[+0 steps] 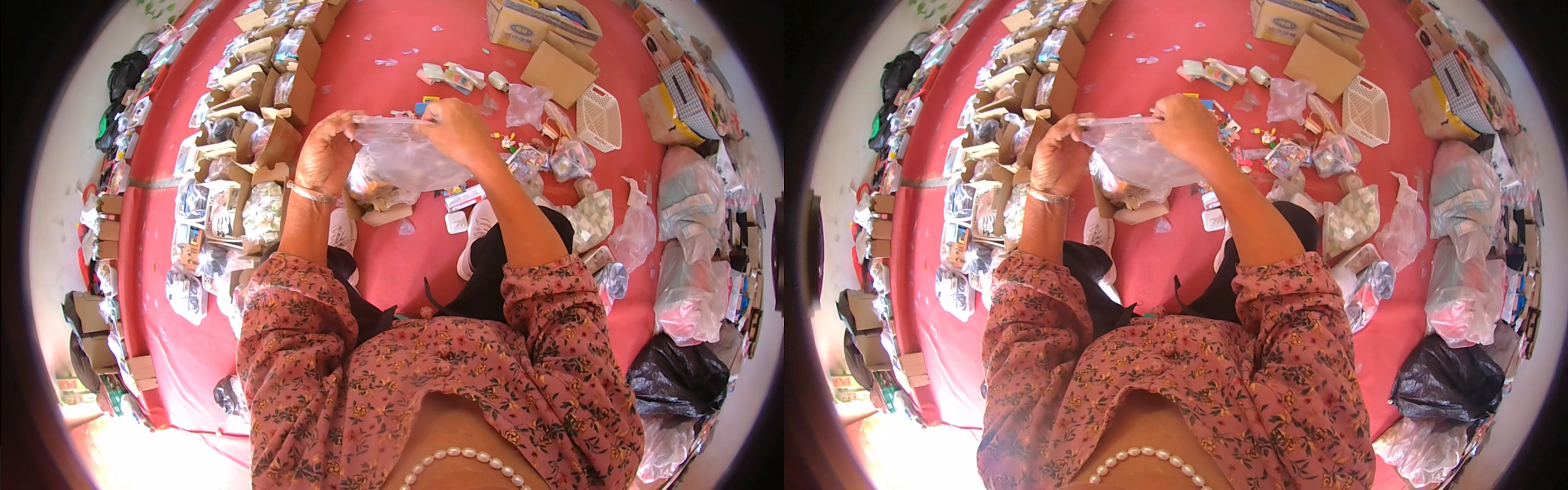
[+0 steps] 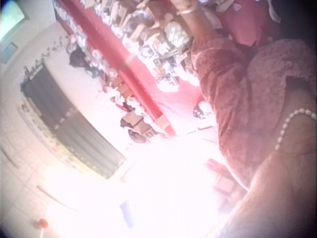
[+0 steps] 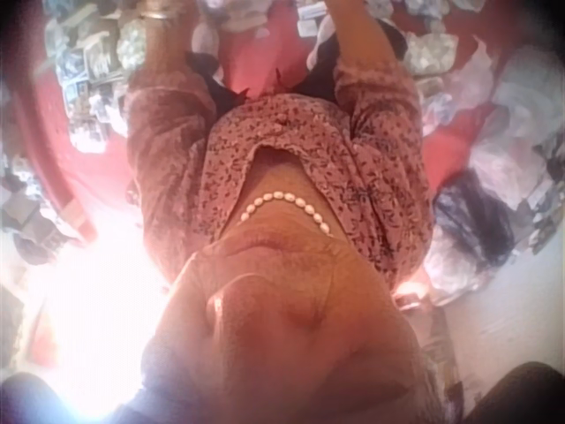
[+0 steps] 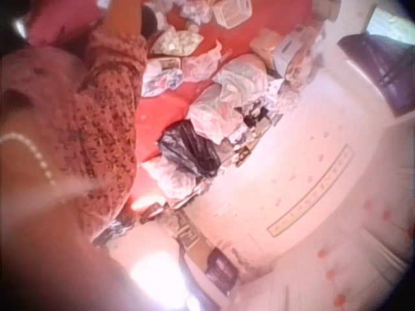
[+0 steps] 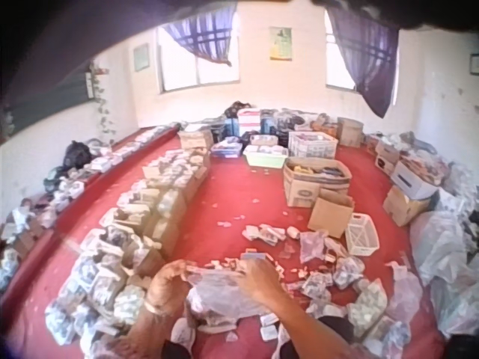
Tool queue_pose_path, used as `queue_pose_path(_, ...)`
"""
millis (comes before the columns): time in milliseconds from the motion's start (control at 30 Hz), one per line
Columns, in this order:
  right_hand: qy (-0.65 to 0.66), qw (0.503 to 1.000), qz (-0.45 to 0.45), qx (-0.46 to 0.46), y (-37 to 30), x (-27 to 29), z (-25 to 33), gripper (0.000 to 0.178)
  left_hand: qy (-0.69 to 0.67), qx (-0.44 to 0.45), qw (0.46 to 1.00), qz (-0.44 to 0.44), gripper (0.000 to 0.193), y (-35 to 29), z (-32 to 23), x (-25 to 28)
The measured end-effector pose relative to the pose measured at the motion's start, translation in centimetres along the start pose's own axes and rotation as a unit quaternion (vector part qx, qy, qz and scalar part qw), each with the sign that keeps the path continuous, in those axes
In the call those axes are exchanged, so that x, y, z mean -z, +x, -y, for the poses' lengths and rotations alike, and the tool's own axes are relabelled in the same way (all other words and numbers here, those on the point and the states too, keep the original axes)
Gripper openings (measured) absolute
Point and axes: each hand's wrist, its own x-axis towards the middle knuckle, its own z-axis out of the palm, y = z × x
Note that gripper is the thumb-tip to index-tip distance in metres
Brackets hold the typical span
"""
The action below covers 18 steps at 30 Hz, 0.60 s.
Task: The person sits on a red floor surrounded by cardboard boxes and plastic bags, sorting small colorful items into a clear plastic bag. They pick up individual items from a pile and place them into the bag, occasionally adjusting the bag's position.
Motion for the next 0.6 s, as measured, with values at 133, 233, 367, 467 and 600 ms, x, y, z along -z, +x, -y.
queue_pose_path(133,-0.065,0.998,-0.017,0.009,0.4,-0.2,-0.7,0.013,0.039,0.037,0.998,0.019,0.027,0.2,-0.1,-1.2)
queue_pose_path(233,-0.099,0.995,-0.018,0.009,-0.2,-0.5,-0.2,0.011,0.14,0.012,0.986,0.091,0.026,0.2,0.0,-0.7)
queue_pose_path(367,-0.102,0.994,-0.021,0.012,-0.9,-0.2,-0.5,0.01,0.295,0.118,0.942,0.107,0.041,-0.7,0.5,-2.9)
queue_pose_path(467,-0.118,0.991,0.002,0.063,-0.8,0.0,-0.8,0.011,0.415,0.257,0.865,0.114,0.05,-0.7,0.8,-3.2)
queue_pose_path(600,-0.158,0.967,0.136,0.148,-1.8,0.2,-0.4,0.016,0.391,0.282,0.864,0.144,0.045,-0.8,1.0,-3.5)
